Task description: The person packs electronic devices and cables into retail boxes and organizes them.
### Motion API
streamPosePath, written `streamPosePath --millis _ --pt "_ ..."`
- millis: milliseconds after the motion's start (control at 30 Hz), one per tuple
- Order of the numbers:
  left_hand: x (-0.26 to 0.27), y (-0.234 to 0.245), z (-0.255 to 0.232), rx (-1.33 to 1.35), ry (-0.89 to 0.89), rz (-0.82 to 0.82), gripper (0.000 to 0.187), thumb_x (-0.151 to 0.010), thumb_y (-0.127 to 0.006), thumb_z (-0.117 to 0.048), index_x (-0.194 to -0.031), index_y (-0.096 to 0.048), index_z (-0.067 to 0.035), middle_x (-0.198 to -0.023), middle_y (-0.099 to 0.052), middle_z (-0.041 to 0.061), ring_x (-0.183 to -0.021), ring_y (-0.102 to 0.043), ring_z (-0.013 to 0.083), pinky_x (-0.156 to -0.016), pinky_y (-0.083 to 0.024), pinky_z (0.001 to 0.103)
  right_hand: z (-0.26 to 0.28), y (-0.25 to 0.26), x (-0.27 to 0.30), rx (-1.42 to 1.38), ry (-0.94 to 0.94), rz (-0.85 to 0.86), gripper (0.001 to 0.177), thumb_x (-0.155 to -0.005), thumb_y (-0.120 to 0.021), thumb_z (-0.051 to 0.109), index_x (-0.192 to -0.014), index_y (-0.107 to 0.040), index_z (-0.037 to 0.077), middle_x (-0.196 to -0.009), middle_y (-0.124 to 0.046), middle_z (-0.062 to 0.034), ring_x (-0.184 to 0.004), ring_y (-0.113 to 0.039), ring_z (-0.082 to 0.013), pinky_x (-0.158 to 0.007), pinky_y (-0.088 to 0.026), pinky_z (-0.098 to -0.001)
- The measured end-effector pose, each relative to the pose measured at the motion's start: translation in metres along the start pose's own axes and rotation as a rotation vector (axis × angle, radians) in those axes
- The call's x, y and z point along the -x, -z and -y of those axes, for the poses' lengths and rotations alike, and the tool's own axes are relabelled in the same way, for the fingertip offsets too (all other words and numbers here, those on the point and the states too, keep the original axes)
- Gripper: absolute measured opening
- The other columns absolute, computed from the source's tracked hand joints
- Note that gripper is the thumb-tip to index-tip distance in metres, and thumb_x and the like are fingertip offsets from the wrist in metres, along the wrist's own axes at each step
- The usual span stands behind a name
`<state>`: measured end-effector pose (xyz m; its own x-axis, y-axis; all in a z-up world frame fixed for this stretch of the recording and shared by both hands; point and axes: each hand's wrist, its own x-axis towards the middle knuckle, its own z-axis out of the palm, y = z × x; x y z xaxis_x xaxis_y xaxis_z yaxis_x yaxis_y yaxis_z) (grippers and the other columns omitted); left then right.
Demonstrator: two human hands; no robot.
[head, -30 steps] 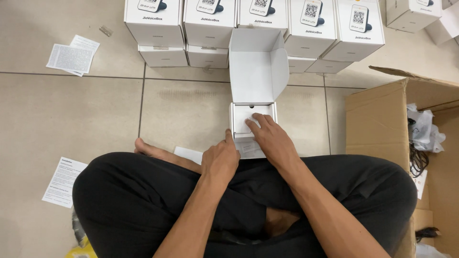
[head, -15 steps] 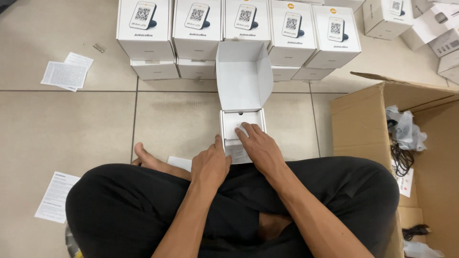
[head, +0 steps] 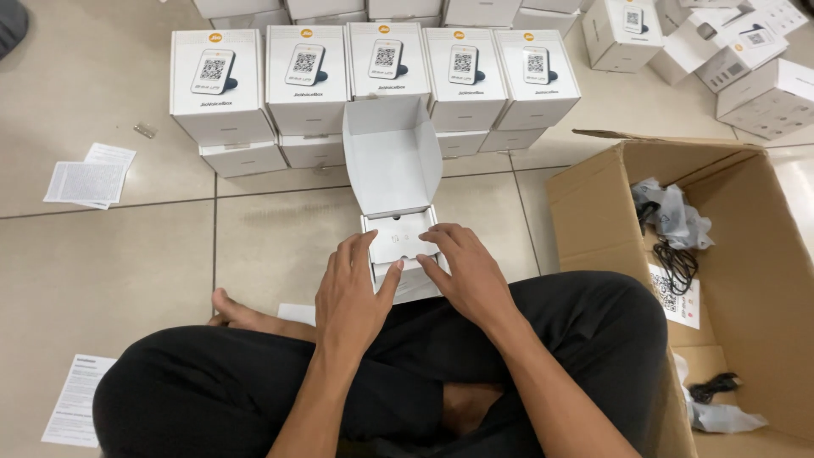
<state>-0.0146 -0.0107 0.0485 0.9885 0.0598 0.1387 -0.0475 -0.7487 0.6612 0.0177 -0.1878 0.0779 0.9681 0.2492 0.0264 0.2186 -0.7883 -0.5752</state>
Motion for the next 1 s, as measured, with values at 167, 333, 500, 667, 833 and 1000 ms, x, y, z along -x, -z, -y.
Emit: streamPosePath --millis 167,333,500,667,833,1000 --pt "0.005 0.015 -0.044 0.191 -0.027 0.099 0.054 -0.093 -0.067 -0.038 -0.137 -0.055 -0.009 -0.133 -0.060 0.012 -0.118 -0.062 0.0308 -0.092 -0.053 0.045 0.010 0.042 0.029 -0.099 0.026 -0.129 0.032 -0.095 -0.067 0.025 -0.120 -0.069 0.006 -0.127 -0.066 -0.0102 -0.121 -0.060 -0.0297 -0.098 -0.050 -0.0406" --pt "0.015 0.014 -0.091 0.344 -0.199 0.189 0.047 -0.095 -0.067 -0.035 -0.134 -0.058 -0.010 -0.132 -0.063 0.010 -0.117 -0.065 0.0294 -0.093 -0.054 0.044 0.001 0.081 0.069 -0.118 -0.002 -0.215 0.034 -0.093 -0.068 0.023 -0.122 -0.068 0.005 -0.129 -0.066 -0.0117 -0.123 -0.060 -0.0310 -0.100 -0.048 -0.0417" --pt "0.028 -0.004 -0.137 0.551 -0.383 0.230 0.034 -0.096 -0.069 -0.024 -0.126 -0.064 -0.008 -0.126 -0.066 0.010 -0.111 -0.069 0.0235 -0.094 -0.058 0.036 -0.020 0.114 0.115 -0.106 -0.003 -0.334 0.034 -0.094 -0.069 0.018 -0.124 -0.065 0.004 -0.132 -0.065 -0.0141 -0.127 -0.060 -0.0331 -0.105 -0.047 -0.0413" --pt "0.039 -0.030 -0.197 0.619 -0.548 0.318 0.029 -0.098 -0.070 -0.021 -0.124 -0.064 -0.007 -0.125 -0.067 0.009 -0.113 -0.069 0.0248 -0.096 -0.057 0.037 -0.045 0.149 0.168 -0.134 -0.114 -0.436 0.032 -0.095 -0.067 0.015 -0.125 -0.062 0.003 -0.133 -0.065 -0.0129 -0.128 -0.061 -0.0316 -0.106 -0.048 -0.0403" --pt "0.062 -0.066 -0.257 0.677 -0.691 0.433 0.030 -0.097 -0.071 -0.020 -0.124 -0.064 -0.007 -0.125 -0.066 0.009 -0.116 -0.068 0.0279 -0.097 -0.056 0.038 -0.070 0.179 0.234 -0.099 -0.277 -0.543 0.033 -0.094 -0.067 0.012 -0.124 -0.060 0.001 -0.134 -0.066 -0.0128 -0.128 -0.062 -0.0304 -0.105 -0.049 -0.0406" --pt "0.095 -0.103 -0.308 0.747 -0.806 0.582 0.029 -0.097 -0.070 -0.019 -0.124 -0.066 -0.009 -0.124 -0.066 0.011 -0.115 -0.067 0.0310 -0.097 -0.055 0.040 -0.099 0.207 0.313 0.028 -0.410 -0.674 0.027 -0.100 -0.066 0.013 -0.125 -0.064 0.003 -0.130 -0.068 -0.0122 -0.128 -0.064 -0.0292 -0.109 -0.049 -0.0405"
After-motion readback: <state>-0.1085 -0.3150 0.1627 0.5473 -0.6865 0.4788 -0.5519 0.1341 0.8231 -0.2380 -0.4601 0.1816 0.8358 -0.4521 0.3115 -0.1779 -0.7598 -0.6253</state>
